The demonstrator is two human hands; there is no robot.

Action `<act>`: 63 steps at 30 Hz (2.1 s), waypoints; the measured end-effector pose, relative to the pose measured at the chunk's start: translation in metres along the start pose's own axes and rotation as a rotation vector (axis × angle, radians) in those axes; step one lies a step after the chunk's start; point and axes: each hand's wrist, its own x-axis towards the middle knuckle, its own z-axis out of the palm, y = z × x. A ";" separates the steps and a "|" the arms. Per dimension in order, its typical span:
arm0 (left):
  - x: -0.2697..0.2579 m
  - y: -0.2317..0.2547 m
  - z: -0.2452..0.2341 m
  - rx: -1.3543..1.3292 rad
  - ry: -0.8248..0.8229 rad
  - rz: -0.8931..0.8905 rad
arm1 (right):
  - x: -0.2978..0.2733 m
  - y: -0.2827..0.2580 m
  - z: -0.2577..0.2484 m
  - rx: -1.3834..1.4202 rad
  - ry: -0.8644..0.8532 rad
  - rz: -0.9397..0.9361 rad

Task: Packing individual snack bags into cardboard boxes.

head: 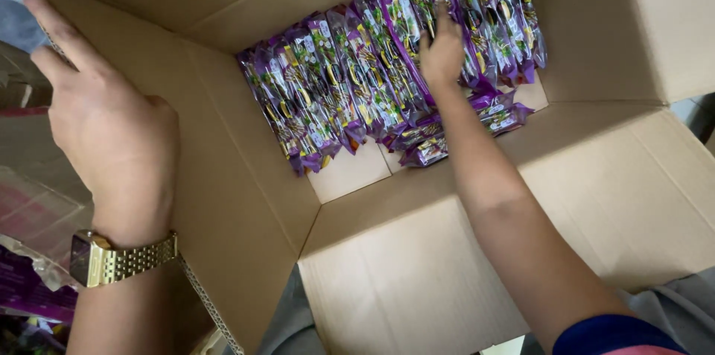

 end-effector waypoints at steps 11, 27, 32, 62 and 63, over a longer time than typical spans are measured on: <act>0.005 0.005 -0.004 0.023 -0.004 0.019 | 0.028 0.022 -0.015 0.033 -0.022 -0.272; 0.006 0.005 -0.007 0.064 -0.043 0.026 | 0.031 0.052 -0.014 0.040 0.177 -0.085; 0.003 -0.006 0.006 0.128 0.053 0.120 | 0.040 0.051 -0.022 -0.185 0.245 -0.303; 0.003 -0.005 -0.005 0.153 0.066 0.147 | -0.008 -0.024 0.020 -0.490 -0.365 -0.515; -0.001 -0.003 -0.008 0.201 0.217 0.253 | 0.006 -0.025 0.026 -0.558 -0.415 -0.556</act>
